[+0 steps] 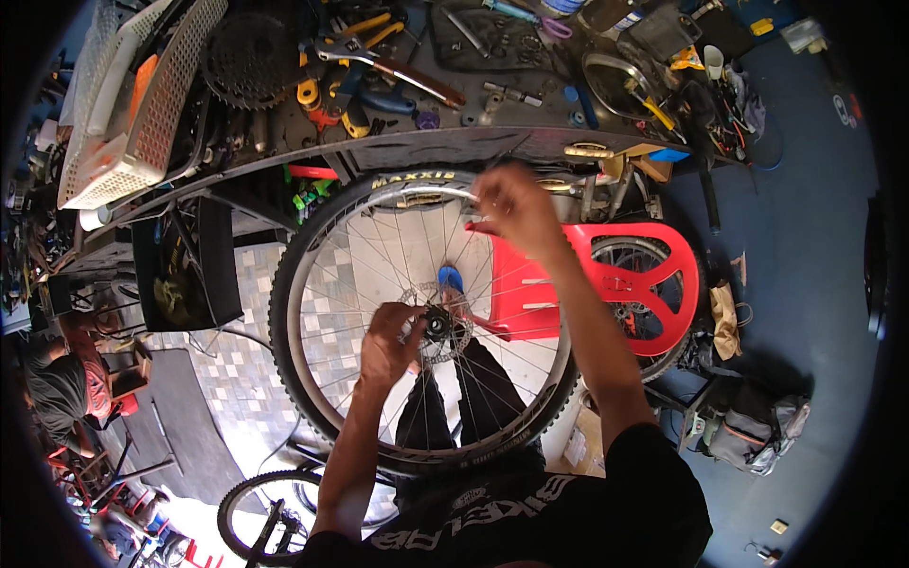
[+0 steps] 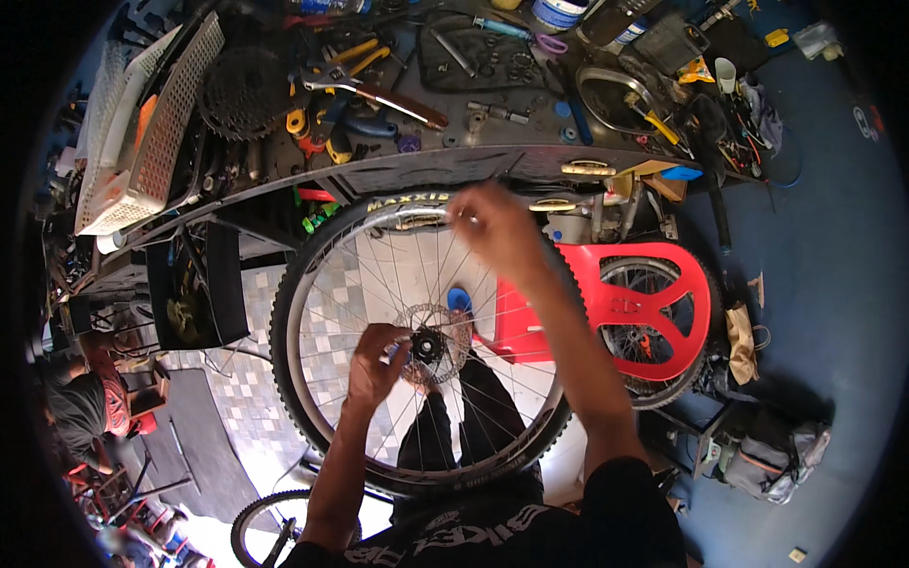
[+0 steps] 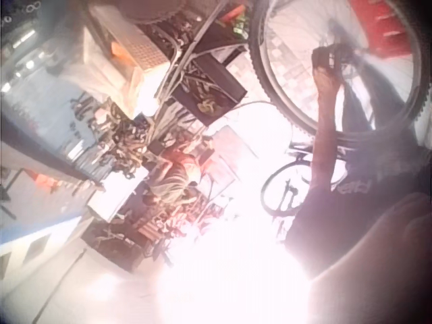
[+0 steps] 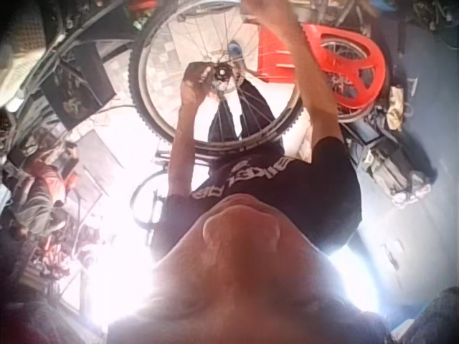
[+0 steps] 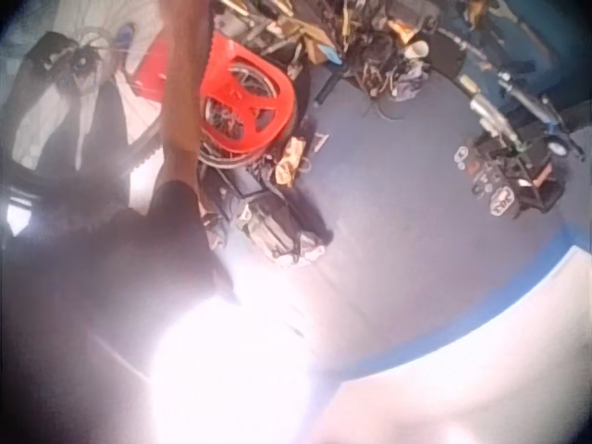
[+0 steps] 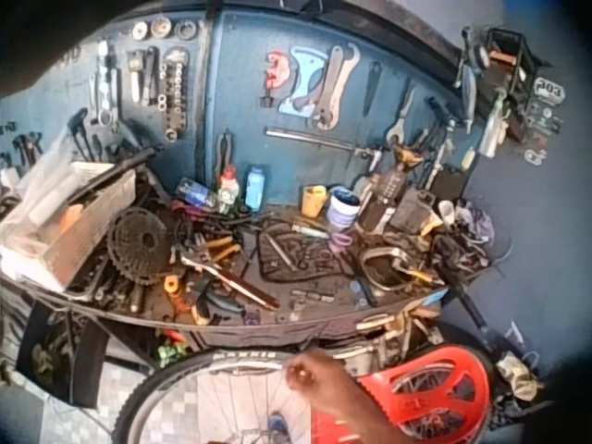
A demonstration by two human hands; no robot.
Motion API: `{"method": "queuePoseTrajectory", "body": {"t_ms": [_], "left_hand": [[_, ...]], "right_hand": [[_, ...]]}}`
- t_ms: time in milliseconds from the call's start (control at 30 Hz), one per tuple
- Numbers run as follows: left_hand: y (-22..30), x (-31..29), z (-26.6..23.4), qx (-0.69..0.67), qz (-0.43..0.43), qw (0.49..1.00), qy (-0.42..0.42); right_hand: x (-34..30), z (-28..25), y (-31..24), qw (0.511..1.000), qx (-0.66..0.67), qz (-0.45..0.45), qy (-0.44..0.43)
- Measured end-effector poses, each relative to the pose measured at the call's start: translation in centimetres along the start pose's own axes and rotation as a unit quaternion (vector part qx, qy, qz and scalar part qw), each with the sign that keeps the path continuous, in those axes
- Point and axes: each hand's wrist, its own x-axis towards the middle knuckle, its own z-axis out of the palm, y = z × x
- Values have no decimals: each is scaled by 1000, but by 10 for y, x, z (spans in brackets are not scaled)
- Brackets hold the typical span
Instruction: The person assembles a bicycle wheel by mounting a tire onto a rim, installing a disc brake rotor, and tightening the hub components. They use a power tool to secure the rotor and hand tools to adjust the hub nuts and axle.
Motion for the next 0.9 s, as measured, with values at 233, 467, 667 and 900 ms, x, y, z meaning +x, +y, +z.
{"method": "queuePoseTrajectory", "body": {"t_ms": [233, 467, 667, 900], "left_hand": [[28, 9, 13, -19, 21, 998, -54], [14, -5, 9, -19, -24, 999, -41], [3, -14, -2, -32, -92, 995, -33], [2, -10, -14, -45, -96, 994, -11]], "right_hand": [[198, -74, 42, 960, -249, 64, 114], [234, -69, 77, 913, -387, 115, -53], [230, -73, 83, 969, -213, 122, 14], [159, -73, 15, 968, 201, 111, 98]]}}
